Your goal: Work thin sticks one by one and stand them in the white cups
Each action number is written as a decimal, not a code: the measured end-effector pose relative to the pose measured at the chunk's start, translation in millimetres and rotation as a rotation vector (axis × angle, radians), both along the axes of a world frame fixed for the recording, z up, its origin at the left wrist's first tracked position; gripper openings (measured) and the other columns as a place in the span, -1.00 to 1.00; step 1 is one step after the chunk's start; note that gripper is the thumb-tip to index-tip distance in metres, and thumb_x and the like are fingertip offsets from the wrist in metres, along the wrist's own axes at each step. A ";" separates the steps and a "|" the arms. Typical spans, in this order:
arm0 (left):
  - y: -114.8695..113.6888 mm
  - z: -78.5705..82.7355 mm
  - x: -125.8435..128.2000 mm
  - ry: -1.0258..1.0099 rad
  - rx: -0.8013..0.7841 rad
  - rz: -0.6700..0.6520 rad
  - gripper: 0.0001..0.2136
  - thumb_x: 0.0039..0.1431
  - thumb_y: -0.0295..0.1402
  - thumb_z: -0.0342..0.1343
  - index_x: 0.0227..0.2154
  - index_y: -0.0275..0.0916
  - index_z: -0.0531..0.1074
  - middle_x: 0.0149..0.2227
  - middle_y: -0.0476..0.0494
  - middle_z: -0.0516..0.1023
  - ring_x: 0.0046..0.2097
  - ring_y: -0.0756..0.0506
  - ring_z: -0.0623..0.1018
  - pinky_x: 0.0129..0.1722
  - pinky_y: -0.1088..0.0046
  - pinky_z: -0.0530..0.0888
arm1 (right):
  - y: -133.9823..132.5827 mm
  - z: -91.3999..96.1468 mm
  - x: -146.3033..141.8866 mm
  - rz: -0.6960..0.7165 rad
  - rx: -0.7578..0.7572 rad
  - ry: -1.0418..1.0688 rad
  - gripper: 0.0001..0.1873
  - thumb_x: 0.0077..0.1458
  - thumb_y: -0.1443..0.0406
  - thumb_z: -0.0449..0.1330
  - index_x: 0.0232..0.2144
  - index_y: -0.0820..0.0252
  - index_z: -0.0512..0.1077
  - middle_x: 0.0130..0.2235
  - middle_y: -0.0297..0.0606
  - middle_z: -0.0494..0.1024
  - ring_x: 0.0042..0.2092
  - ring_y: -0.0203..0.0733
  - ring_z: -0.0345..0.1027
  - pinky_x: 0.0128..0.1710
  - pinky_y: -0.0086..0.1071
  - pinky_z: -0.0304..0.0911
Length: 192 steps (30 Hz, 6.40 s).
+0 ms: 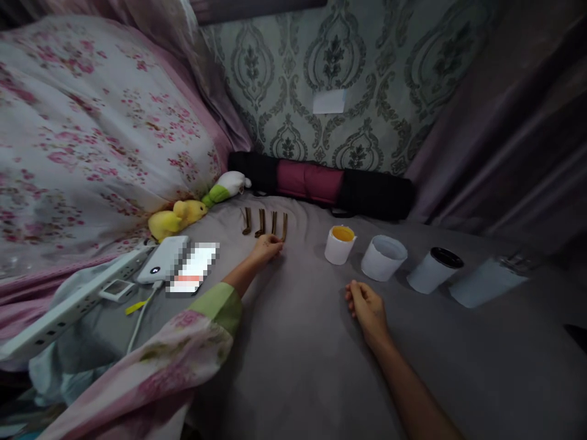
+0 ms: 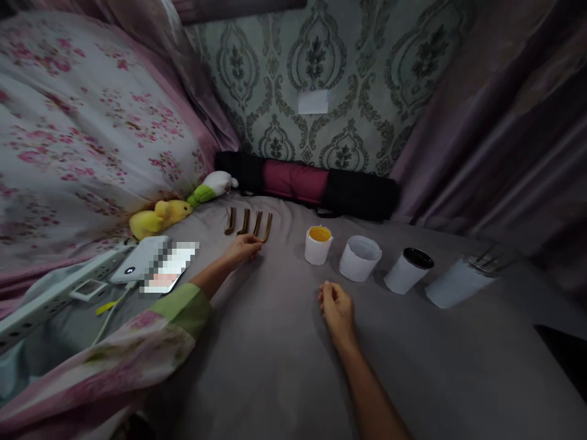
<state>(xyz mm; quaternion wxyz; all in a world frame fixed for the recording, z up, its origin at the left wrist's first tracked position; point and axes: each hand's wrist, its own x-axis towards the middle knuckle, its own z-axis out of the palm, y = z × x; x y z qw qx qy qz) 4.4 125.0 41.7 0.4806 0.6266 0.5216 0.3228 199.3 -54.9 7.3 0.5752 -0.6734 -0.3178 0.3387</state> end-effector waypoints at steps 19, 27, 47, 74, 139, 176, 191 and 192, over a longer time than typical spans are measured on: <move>33.8 -17.4 18.9 0.648 0.509 -0.029 -0.79 0.00 -0.47 -0.05 -0.30 -0.37 0.40 -0.26 -0.25 0.41 -0.19 -0.08 0.39 -0.18 0.44 0.30 | -2.7 -3.7 5.3 0.063 0.002 0.004 -0.58 -0.11 -0.02 0.06 -0.49 0.24 0.34 -0.58 -0.35 0.32 -0.63 -0.40 0.12 -0.72 -0.54 0.00; 38.3 -25.8 24.9 0.761 0.488 -0.001 -0.79 -0.04 -0.49 -0.05 -0.32 -0.37 0.40 -0.27 -0.30 0.40 -0.20 -0.11 0.42 -0.21 0.42 0.33 | -2.7 -5.1 6.4 0.091 0.004 -0.008 -0.59 -0.07 -0.01 0.03 -0.47 0.24 0.33 -0.57 -0.34 0.31 -0.61 -0.40 0.12 -0.71 -0.54 0.00; 38.0 -27.8 26.2 0.760 0.441 0.030 -0.76 -0.08 -0.55 -0.07 -0.32 -0.40 0.40 -0.26 -0.35 0.42 -0.16 -0.13 0.42 -0.19 0.41 0.33 | -2.3 -6.9 6.0 0.096 -0.006 -0.005 -0.59 -0.08 -0.01 0.05 -0.47 0.24 0.34 -0.57 -0.33 0.31 -0.62 -0.40 0.12 -0.72 -0.55 -0.01; 37.8 -26.0 26.0 0.797 0.442 0.019 -0.77 -0.03 -0.51 -0.08 -0.33 -0.34 0.43 -0.22 -0.34 0.45 -0.13 -0.15 0.43 -0.16 0.45 0.33 | -1.6 -4.6 5.9 0.108 -0.031 -0.047 -0.58 -0.09 -0.03 0.03 -0.49 0.23 0.34 -0.59 -0.34 0.31 -0.62 -0.38 0.11 -0.71 -0.52 -0.02; -19.4 -21.6 50.6 -0.559 -0.322 0.055 -0.93 0.03 -0.63 -0.04 -0.46 -0.39 0.28 -0.52 -0.14 0.44 -0.54 0.09 0.43 -0.46 0.57 0.42 | -3.3 -9.1 6.9 0.151 -0.012 -0.135 -0.57 -0.06 -0.02 0.00 -0.46 0.24 0.34 -0.58 -0.33 0.32 -0.62 -0.37 0.15 -0.72 -0.53 0.01; -101.9 -31.3 58.6 -0.457 0.111 -0.179 -0.72 0.02 -0.27 -0.01 -0.26 -0.35 0.38 -0.50 -0.03 0.40 -0.58 0.10 0.33 -0.63 0.61 0.25 | -5.5 -8.0 2.9 0.141 0.001 -0.189 -0.59 -0.03 0.00 -0.02 -0.45 0.25 0.32 -0.57 -0.34 0.31 -0.62 -0.40 0.13 -0.73 -0.56 0.03; -111.2 -30.4 52.2 -0.229 0.513 -0.285 -0.77 0.08 -0.38 -0.04 -0.23 -0.18 0.45 -0.29 -0.15 0.48 -0.23 -0.06 0.42 -0.19 0.48 0.31 | -7.9 -3.3 0.6 0.156 0.076 -0.158 -0.59 -0.04 -0.01 0.00 -0.45 0.24 0.32 -0.59 -0.39 0.28 -0.65 -0.43 0.11 -0.74 -0.57 -0.01; -111.7 -29.6 52.0 -0.201 0.556 -0.295 -0.77 0.09 -0.39 -0.05 -0.22 -0.17 0.45 -0.28 -0.15 0.47 -0.22 -0.06 0.42 -0.18 0.48 0.31 | -8.2 -2.5 0.4 0.157 0.075 -0.159 -0.59 -0.03 -0.01 -0.01 -0.44 0.24 0.32 -0.59 -0.39 0.28 -0.65 -0.43 0.11 -0.74 -0.57 -0.01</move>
